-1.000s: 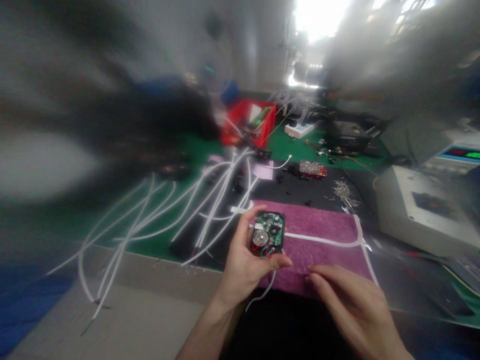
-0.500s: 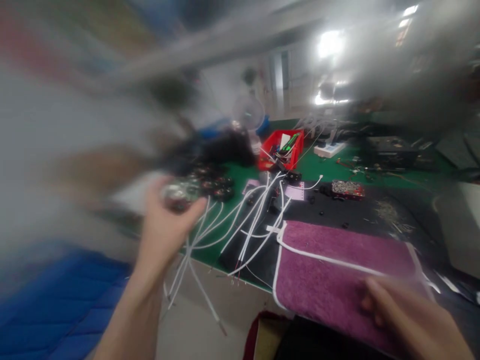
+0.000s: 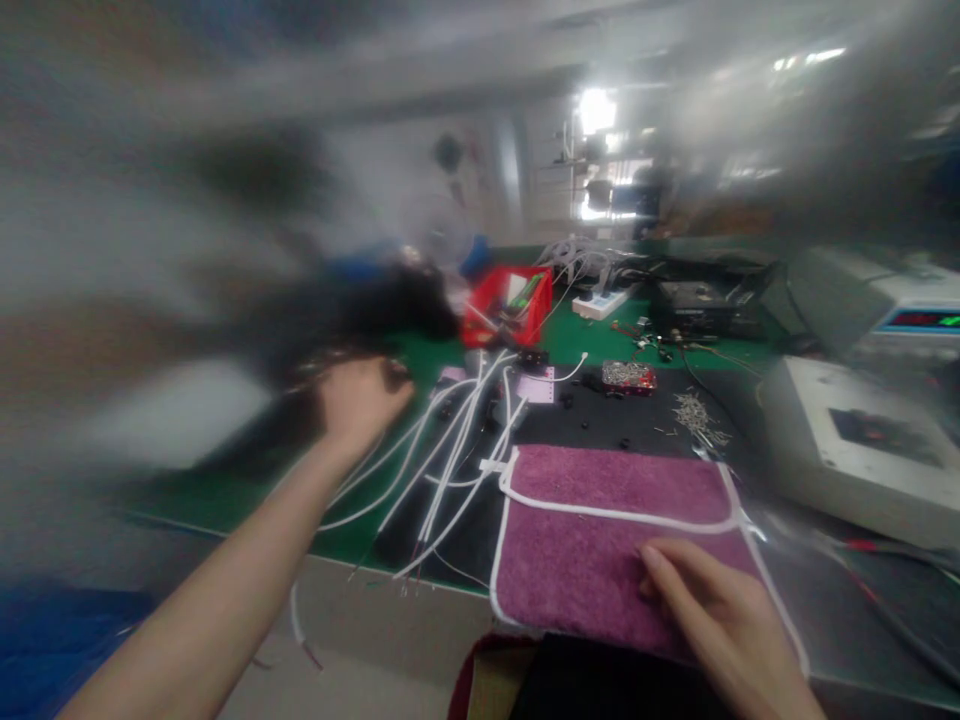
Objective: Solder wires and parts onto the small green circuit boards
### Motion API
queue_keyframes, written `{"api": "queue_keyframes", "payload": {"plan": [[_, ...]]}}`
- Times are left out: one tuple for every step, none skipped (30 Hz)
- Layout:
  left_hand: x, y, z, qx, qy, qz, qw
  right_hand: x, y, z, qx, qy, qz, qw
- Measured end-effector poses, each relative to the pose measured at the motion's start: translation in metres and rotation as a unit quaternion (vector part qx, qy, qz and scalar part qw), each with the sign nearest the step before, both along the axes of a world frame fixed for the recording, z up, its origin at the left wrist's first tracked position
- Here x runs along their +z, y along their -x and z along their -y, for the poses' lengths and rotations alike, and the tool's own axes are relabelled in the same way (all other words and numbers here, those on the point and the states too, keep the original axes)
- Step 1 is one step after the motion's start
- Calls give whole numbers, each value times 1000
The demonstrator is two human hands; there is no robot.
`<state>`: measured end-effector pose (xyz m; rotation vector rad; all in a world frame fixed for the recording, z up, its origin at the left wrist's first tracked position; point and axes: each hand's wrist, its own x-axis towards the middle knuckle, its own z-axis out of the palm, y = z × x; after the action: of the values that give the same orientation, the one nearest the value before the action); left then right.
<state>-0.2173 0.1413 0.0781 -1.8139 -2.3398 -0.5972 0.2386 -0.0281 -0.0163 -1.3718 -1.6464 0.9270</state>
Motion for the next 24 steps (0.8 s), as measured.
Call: {"api": "queue_keyframes", "payload": {"plan": [[-1, 2, -1, -5, -15, -12, 1000, 0, 1, 1, -3, 11, 0, 1000], [-2, 3, -1, -11, -35, -25, 999, 1, 2, 2, -7, 17, -1, 1000], [-2, 3, -1, -20, -57, -36, 998, 2, 3, 3, -10, 20, -2, 1000], [-2, 2, 0, -30, -76, -44, 996, 3, 4, 3, -10, 18, -4, 1000], [0, -1, 2, -42, -95, -51, 993, 4, 4, 3, -4, 15, -5, 1000], [2, -6, 5, -54, -116, -56, 990, 5, 4, 4, 0, 12, -5, 1000], [5, -15, 10, -67, -136, -61, 987, 6, 4, 3, 1, 10, -5, 1000], [8, -26, 17, -82, -156, -65, 982, 7, 4, 3, 2, 10, -7, 1000], [10, -39, 27, -102, -173, -67, 977, 9, 3, 3, 3, 8, -10, 1000], [12, -55, 39, -129, -182, -68, 972, 10, 3, 3, 5, 5, -13, 1000], [13, -73, 53, -159, -189, -68, 967, 12, 4, 3, 6, 0, -15, 1000], [12, -92, 66, -198, -181, -66, 961, 13, 4, 3, 5, -3, -17, 1000], [10, -110, 79, -264, -159, -65, 949, 15, 5, 2, 5, -6, -18, 1000], [6, -128, 90, -354, -116, -55, 926, 16, 5, 2, 3, -8, -17, 1000], [0, -143, 98, -417, -60, -57, 905, 18, 6, 2, 1, -8, -16, 1000], [-7, -155, 103, -440, -21, -68, 895, 18, 6, 2, 0, -8, -14, 1000], [-15, -165, 105, -447, 1, -75, 891, 19, 6, 2, -1, -8, -11, 1000], [-23, -172, 104, -447, 18, -83, 890, 19, 6, 2, -1, -9, -9, 1000], [-31, -176, 102, -444, 28, -92, 891, 18, 6, 3, -2, -11, -6, 1000], [-38, -178, 99, -442, 35, -98, 891, 18, 6, 3, -2, -15, -2, 1000], [-43, -179, 97, -441, 41, -105, 891, 17, 5, 4, -2, -19, 2, 1000], [-47, -179, 95, -439, 45, -111, 890, 16, 5, 4, -1, -24, 9, 1000], [-49, -178, 94, -438, 46, -115, 890, 16, 5, 4, 1, -29, 17, 999], [-50, -177, 94, -435, 46, -119, 891, 16, 5, 3, 4, -34, 29, 999]]}}
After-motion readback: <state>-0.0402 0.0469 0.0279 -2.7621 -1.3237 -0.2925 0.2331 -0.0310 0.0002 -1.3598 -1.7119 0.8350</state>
